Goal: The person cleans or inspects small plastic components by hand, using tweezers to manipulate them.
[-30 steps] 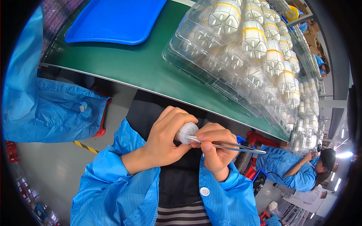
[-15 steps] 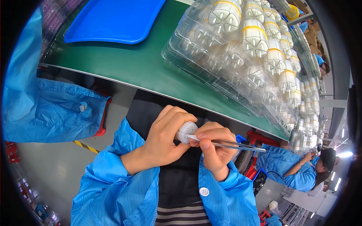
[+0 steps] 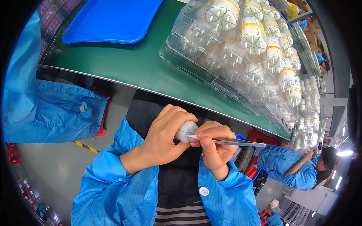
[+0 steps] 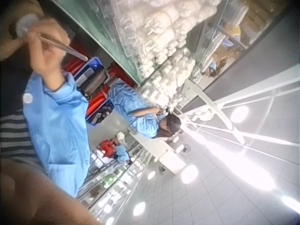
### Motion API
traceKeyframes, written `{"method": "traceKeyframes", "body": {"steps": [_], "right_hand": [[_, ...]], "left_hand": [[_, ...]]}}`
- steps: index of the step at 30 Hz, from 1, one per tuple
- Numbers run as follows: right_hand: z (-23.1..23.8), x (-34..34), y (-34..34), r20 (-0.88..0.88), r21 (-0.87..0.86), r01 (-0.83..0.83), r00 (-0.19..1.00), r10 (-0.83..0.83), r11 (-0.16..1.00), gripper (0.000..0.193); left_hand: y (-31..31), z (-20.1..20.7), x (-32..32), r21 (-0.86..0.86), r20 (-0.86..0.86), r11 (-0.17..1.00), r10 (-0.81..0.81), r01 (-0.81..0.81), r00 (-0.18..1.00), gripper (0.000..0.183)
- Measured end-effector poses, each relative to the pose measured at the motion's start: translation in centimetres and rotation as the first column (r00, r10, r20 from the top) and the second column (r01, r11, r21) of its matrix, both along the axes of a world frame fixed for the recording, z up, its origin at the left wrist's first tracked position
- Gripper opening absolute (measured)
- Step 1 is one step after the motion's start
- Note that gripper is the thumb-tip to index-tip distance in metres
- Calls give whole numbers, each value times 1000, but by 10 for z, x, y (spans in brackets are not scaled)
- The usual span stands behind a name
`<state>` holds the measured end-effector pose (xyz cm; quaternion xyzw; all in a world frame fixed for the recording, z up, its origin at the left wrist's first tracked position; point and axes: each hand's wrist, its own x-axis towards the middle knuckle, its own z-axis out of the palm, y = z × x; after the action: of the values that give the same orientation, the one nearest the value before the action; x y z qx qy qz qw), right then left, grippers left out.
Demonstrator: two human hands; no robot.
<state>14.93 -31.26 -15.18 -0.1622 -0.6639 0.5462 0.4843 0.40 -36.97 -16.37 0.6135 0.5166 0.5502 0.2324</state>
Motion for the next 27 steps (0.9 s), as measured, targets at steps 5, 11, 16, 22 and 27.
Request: {"method": "traceKeyframes", "body": {"steps": [5,11,16,22,27], "right_hand": [[6,-2,1,69,103,31,997,-39,994,8],[12,3,7,138,152,-51,990,30,987,10],[13,9,8,9,69,-49,999,48,996,13],[16,11,10,56,108,-111,993,106,988,15],[17,10,9,95,113,-108,991,98,988,16]], "left_hand": [[-1,0,-1,-8,-3,1000,-16,16,1000,44],[0,2,-3,1,-14,999,-45,45,999,42],[-1,8,-6,-44,175,976,-202,213,964,36],[-4,8,-7,-104,278,938,-291,330,915,34],[-4,9,-10,-114,237,932,-311,345,920,34]]}}
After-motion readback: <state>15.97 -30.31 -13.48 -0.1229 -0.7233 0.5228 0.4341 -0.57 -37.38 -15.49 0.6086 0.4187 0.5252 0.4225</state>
